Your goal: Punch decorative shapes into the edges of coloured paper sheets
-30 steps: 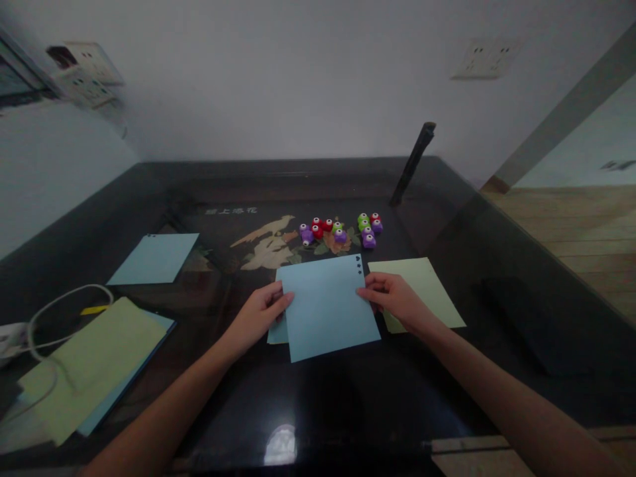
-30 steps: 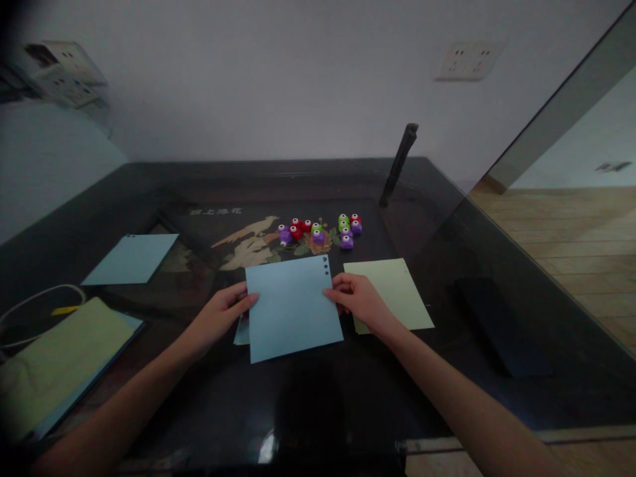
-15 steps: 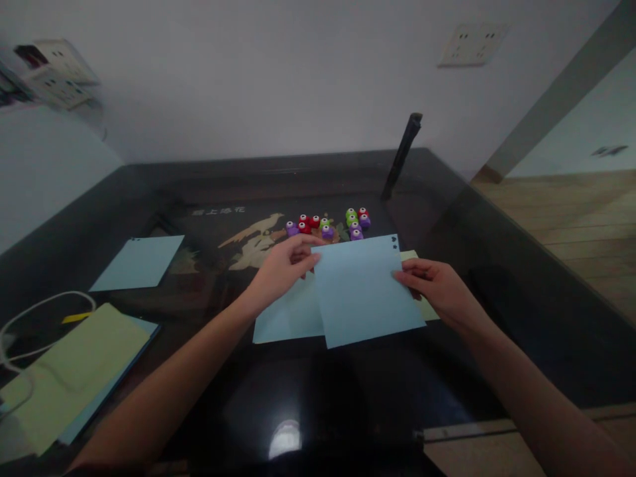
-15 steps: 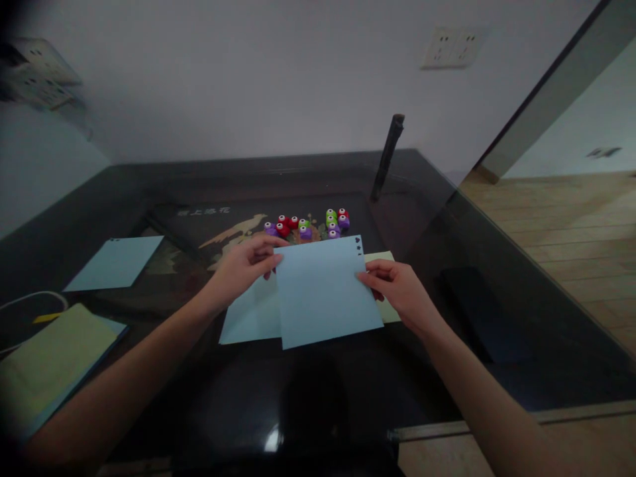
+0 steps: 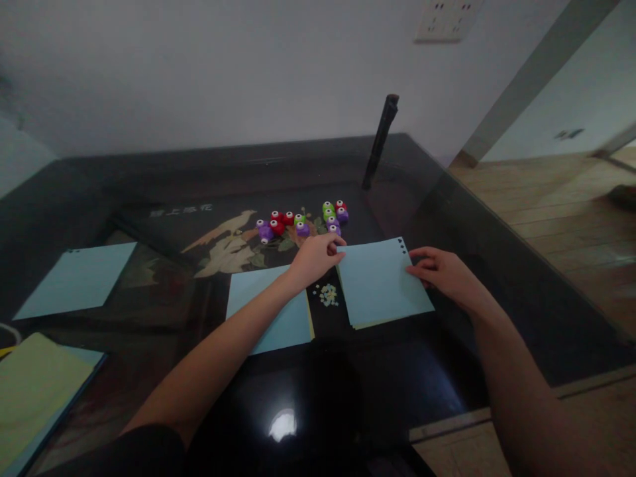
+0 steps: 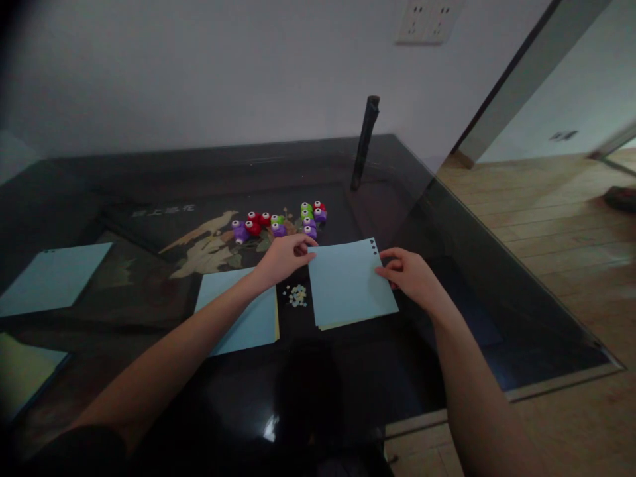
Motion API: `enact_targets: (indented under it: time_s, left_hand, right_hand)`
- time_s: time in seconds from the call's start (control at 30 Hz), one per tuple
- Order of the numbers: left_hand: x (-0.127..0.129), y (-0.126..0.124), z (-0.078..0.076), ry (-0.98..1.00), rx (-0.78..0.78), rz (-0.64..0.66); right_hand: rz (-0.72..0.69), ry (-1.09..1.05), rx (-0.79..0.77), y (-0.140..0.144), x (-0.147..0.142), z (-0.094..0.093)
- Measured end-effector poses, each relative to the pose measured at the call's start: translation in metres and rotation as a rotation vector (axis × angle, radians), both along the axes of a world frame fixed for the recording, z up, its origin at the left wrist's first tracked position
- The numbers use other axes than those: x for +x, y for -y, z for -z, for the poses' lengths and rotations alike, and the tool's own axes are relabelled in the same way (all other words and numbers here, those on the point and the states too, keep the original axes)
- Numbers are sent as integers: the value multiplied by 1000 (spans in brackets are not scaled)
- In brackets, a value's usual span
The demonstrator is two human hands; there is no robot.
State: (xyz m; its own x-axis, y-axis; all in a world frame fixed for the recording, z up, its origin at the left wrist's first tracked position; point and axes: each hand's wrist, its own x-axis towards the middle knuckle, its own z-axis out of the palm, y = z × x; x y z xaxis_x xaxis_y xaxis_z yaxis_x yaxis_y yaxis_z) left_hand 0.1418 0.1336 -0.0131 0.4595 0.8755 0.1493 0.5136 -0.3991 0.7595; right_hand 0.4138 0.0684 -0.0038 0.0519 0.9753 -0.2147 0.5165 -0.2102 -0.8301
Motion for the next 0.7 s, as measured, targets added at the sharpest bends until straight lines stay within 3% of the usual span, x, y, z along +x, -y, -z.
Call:
enact_targets:
  time_s: [0.7]
  left_hand:
    - [3,7,6,-339,216,12]
  right_hand:
    - [-8,429,105,-2,-7,13]
